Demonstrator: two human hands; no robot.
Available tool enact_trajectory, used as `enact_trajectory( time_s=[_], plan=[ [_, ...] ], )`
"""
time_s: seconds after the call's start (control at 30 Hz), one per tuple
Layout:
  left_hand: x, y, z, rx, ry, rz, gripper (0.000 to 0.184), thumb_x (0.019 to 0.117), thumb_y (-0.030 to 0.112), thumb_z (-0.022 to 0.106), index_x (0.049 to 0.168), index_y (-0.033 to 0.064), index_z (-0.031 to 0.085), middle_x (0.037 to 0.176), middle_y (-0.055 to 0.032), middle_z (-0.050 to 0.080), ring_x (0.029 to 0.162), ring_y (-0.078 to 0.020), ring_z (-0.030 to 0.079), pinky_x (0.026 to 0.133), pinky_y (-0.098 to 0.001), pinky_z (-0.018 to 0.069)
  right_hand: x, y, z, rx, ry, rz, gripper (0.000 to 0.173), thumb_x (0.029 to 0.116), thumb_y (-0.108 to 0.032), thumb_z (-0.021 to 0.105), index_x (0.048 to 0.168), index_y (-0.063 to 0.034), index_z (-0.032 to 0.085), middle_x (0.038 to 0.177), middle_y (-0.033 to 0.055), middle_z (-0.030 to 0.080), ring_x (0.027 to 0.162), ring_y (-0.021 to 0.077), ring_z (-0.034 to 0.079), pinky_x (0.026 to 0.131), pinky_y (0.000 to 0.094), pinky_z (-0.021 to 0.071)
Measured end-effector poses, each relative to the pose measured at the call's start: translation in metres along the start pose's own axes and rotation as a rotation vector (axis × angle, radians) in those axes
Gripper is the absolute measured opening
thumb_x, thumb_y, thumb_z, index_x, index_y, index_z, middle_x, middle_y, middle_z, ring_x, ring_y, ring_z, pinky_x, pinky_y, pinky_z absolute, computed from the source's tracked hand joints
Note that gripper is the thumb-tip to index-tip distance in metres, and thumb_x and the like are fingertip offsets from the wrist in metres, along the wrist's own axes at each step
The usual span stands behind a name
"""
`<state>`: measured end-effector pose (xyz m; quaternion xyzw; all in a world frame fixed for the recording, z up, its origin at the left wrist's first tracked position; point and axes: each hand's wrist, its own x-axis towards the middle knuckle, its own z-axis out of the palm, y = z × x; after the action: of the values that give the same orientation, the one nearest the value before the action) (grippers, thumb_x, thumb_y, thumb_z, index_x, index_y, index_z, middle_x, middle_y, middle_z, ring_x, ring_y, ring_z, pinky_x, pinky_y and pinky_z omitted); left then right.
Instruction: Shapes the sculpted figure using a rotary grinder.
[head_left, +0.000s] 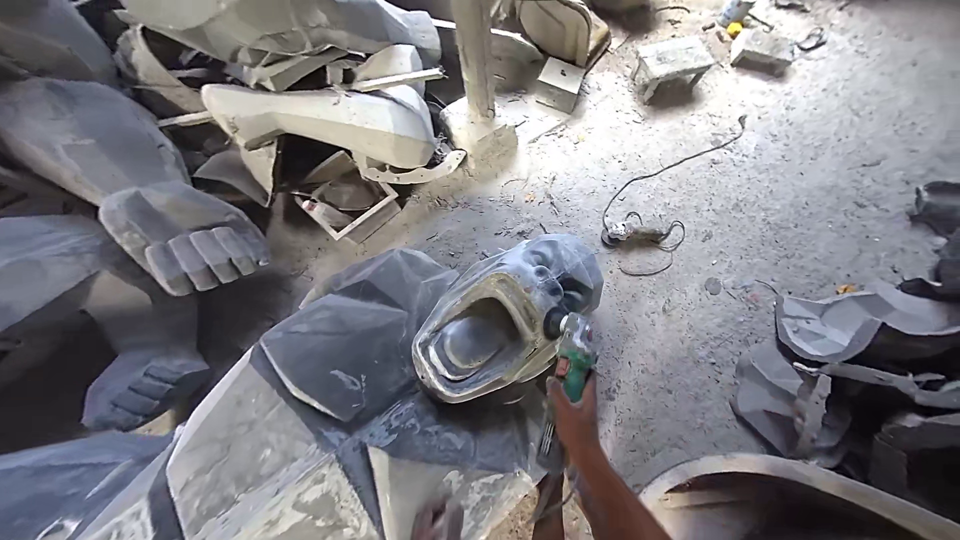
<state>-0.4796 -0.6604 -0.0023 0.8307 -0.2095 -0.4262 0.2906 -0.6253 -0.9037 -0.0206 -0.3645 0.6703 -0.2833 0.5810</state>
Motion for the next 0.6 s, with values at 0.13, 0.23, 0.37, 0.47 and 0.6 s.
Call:
enact_trajectory(
  time_s=[0.13, 0.23, 0.37, 0.47, 0.6],
  plan=[
    [0.123, 0.105, -0.016, 0.208, 0.016, 0.245, 0.051, 0.1007, 0.038, 0.058, 0.139, 0.0037, 0.059, 0.135, -0.0185, 0.062, 0.123, -0.0292, 0.063, 0.102, -0.0496, 0.0537, -0.026, 0.049, 0.022, 0.269, 0.080, 0.143, 0.088, 0.0885, -0.027, 0.078, 0.155, -0.0020, 0.025, 0.111, 0.0202, 0.067, 0.078, 0.0256, 0.073, 0.069, 0.0425, 0.0656],
    [0.188, 0.196, -0.013, 0.390, -0.077, 0.455, 0.051, 0.1046, 0.037, 0.055, 0.146, 0.0056, 0.053, 0.146, -0.0193, 0.055, 0.134, -0.0341, 0.055, 0.110, -0.0566, 0.0458, -0.026, 0.043, 0.033, 0.378, 0.113, 0.137, 0.088, 0.0869, -0.027, 0.079, 0.154, -0.0023, 0.028, 0.114, 0.0199, 0.065, 0.079, 0.0253, 0.073, 0.069, 0.0415, 0.0656],
    [0.249, 0.264, 0.014, 0.474, -0.234, 0.586, 0.054, 0.1081, 0.036, 0.049, 0.154, 0.0075, 0.043, 0.162, -0.0169, 0.039, 0.149, -0.0342, 0.039, 0.120, -0.0593, 0.0333, -0.012, 0.007, 0.041, 0.360, 0.104, 0.068, 0.086, 0.0851, -0.028, 0.080, 0.151, -0.0014, 0.033, 0.116, 0.0183, 0.065, 0.085, 0.0215, 0.073, 0.075, 0.0388, 0.0659],
    [0.279, 0.286, 0.040, 0.577, -0.349, 0.611, 0.057, 0.1102, 0.037, 0.042, 0.156, 0.0036, 0.039, 0.164, -0.0210, 0.033, 0.153, -0.0369, 0.031, 0.124, -0.0582, 0.0263, -0.017, 0.012, 0.047, 0.431, 0.117, 0.110, 0.084, 0.0850, -0.028, 0.080, 0.151, -0.0026, 0.034, 0.113, 0.0173, 0.067, 0.083, 0.0225, 0.073, 0.073, 0.0401, 0.0665],
    [0.295, 0.276, 0.067, 0.772, -0.339, 0.659, 0.050, 0.1110, 0.029, 0.040, 0.155, 0.0056, 0.044, 0.164, -0.0192, 0.035, 0.150, -0.0366, 0.037, 0.121, -0.0584, 0.0322, -0.036, 0.048, 0.048, 0.609, 0.127, 0.317, 0.082, 0.0872, -0.025, 0.078, 0.151, -0.0040, 0.032, 0.108, 0.0208, 0.066, 0.077, 0.0281, 0.073, 0.068, 0.0444, 0.0656]
  ],
)
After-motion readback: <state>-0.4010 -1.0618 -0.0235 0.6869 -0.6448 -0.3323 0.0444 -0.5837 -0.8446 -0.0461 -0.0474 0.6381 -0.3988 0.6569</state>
